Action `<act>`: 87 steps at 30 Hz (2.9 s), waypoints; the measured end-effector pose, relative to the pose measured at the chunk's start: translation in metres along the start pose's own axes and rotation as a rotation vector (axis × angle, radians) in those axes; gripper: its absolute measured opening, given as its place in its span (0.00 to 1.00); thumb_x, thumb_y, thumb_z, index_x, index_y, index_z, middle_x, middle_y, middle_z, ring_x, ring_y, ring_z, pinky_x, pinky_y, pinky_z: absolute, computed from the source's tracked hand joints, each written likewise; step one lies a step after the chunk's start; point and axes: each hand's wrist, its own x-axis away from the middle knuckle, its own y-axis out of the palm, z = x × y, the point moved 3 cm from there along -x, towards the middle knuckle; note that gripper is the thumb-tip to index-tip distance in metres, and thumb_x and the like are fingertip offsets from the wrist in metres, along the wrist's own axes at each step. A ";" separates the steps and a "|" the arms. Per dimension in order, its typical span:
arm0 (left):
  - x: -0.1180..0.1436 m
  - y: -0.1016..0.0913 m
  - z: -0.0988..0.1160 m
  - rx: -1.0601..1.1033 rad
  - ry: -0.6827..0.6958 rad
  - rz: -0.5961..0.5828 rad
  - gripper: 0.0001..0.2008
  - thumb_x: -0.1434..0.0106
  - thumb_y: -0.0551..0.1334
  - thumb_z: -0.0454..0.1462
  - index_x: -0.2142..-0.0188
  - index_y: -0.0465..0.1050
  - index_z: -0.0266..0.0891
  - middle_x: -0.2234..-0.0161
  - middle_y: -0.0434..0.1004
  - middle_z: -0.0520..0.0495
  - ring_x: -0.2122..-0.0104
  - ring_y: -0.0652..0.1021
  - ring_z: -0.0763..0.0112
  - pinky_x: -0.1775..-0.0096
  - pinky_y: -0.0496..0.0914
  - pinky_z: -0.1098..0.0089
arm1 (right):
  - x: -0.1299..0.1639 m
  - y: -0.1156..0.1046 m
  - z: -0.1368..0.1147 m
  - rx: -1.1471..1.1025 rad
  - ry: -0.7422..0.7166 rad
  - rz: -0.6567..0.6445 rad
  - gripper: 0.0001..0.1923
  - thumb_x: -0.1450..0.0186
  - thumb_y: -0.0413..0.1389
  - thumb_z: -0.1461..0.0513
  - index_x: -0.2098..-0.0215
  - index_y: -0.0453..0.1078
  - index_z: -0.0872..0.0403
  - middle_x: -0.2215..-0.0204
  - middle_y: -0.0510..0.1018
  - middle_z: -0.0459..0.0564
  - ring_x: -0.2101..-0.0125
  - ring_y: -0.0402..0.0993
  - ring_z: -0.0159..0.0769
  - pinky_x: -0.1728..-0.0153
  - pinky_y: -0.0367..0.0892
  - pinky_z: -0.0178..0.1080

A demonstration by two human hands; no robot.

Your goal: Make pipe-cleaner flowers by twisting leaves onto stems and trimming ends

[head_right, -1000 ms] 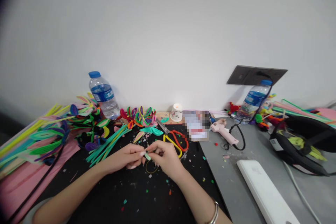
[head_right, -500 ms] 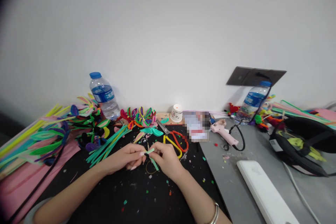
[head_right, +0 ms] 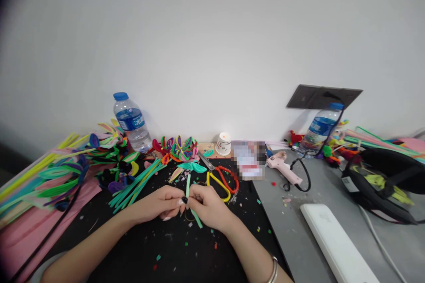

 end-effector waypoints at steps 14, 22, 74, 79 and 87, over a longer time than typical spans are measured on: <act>0.002 0.008 0.022 -0.469 0.258 0.337 0.18 0.36 0.50 0.38 0.82 0.59 0.36 0.83 0.59 0.55 0.80 0.62 0.78 0.74 0.56 0.75 | -0.005 0.008 0.012 -0.576 0.242 0.138 0.16 0.43 0.56 0.54 0.82 0.60 0.54 0.87 0.62 0.40 0.86 0.48 0.24 0.84 0.43 0.30; -0.003 0.001 0.004 0.235 0.097 0.171 0.14 0.39 0.56 0.44 0.74 0.64 0.35 0.86 0.56 0.58 0.86 0.52 0.82 0.84 0.45 0.77 | -0.006 -0.018 0.007 -0.198 0.021 0.249 0.04 0.42 0.55 0.62 0.67 0.67 0.54 0.74 0.71 0.45 0.81 0.58 0.26 0.83 0.53 0.29; -0.002 0.005 0.016 -0.578 0.260 0.317 0.19 0.35 0.49 0.37 0.81 0.63 0.36 0.82 0.64 0.55 0.78 0.66 0.76 0.71 0.58 0.75 | -0.007 0.004 0.016 -0.577 0.267 0.120 0.10 0.46 0.54 0.64 0.84 0.63 0.56 0.86 0.60 0.40 0.84 0.48 0.24 0.82 0.42 0.31; -0.001 -0.003 0.021 -0.408 0.306 0.387 0.14 0.37 0.54 0.40 0.74 0.74 0.37 0.73 0.68 0.50 0.69 0.69 0.69 0.61 0.61 0.72 | -0.006 -0.003 0.015 -0.768 0.289 0.163 0.15 0.43 0.54 0.53 0.77 0.69 0.57 0.82 0.65 0.44 0.84 0.51 0.24 0.85 0.38 0.30; -0.004 -0.007 0.005 0.079 0.147 0.512 0.14 0.42 0.59 0.44 0.66 0.76 0.36 0.77 0.70 0.50 0.70 0.71 0.67 0.63 0.65 0.70 | -0.011 -0.008 0.018 -0.779 0.182 0.307 0.16 0.44 0.57 0.50 0.69 0.66 0.56 0.76 0.68 0.45 0.84 0.55 0.23 0.89 0.46 0.28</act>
